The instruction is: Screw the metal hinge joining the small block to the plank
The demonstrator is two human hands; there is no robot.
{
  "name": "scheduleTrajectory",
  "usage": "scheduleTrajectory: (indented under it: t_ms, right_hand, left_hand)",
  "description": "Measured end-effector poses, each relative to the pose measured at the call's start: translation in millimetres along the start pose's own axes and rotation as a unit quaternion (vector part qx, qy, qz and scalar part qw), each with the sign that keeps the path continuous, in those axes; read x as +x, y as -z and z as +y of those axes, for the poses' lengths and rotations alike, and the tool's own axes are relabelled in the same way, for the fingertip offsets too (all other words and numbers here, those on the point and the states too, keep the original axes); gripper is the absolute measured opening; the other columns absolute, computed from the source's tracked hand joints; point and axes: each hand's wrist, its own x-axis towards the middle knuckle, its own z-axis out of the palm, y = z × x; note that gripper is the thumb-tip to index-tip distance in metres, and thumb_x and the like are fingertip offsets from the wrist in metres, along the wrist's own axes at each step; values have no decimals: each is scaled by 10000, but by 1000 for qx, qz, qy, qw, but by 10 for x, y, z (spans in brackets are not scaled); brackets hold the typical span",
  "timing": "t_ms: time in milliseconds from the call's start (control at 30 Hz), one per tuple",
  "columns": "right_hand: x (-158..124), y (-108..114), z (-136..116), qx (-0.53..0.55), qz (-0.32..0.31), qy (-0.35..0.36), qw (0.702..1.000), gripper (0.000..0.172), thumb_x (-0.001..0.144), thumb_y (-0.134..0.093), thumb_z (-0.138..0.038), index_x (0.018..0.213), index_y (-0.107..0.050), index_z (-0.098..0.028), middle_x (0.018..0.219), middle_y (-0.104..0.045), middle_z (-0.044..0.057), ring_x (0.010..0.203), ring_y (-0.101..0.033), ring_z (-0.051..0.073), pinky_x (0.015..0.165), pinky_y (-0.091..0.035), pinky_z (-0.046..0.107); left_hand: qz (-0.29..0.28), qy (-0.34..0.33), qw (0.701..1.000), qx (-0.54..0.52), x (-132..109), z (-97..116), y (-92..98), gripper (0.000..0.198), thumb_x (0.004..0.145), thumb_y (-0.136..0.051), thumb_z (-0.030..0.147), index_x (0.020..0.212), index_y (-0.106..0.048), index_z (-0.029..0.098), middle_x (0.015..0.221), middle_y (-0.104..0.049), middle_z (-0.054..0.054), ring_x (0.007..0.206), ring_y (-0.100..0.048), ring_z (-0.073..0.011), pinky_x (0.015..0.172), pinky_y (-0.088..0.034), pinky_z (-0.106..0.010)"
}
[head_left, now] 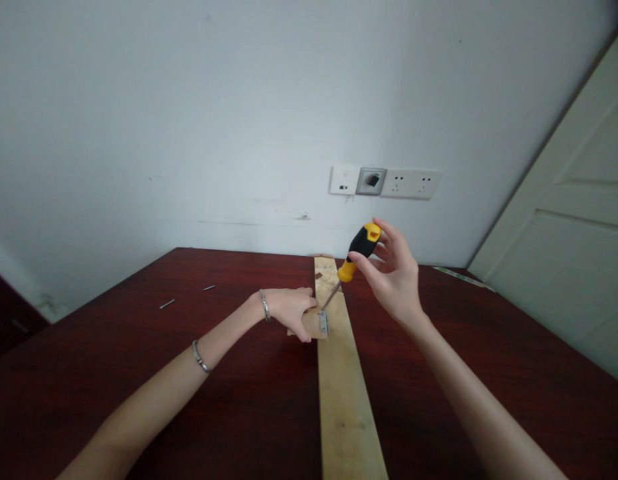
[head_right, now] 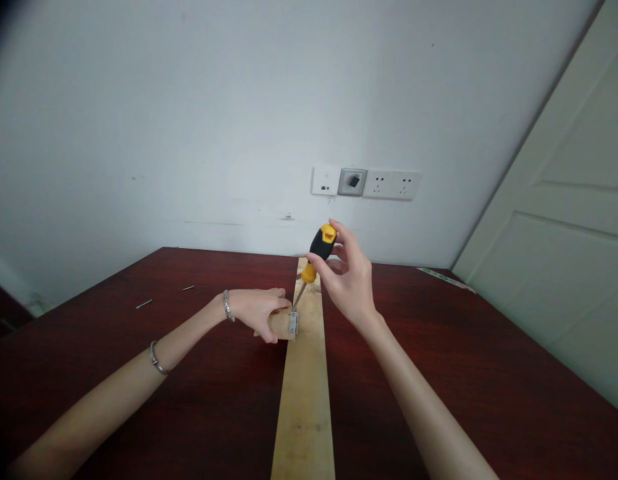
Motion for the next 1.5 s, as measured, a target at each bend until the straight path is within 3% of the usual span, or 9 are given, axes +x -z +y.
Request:
scheduleTrajectory:
  t_ms: [1033,1500]
  right_hand:
    - [-14,-37,-20,-2,-36,-9,999,574,784,-680,-386,1312,-487,-273,1223,-571,83,976,-635,221,758,-621,359]
    - [-34,-41,-16,-4,-53,-5,999,588,808,-653,-380,1352,-459,-268,1273,-559,95,1005,-629,230,775,-617,371]
  left_hand:
    - [-3,5,1000,-6,11,17,-20,635,623,-718,515,1130,-582,156,1092,-535,-94,890,-589,-235,737,-496,-313]
    - [-4,19,1000,10,14,25,-18,690,610,-682,589,1154,-573,180,1122,-544,-105,895,-598,-252,736,-489,-328]
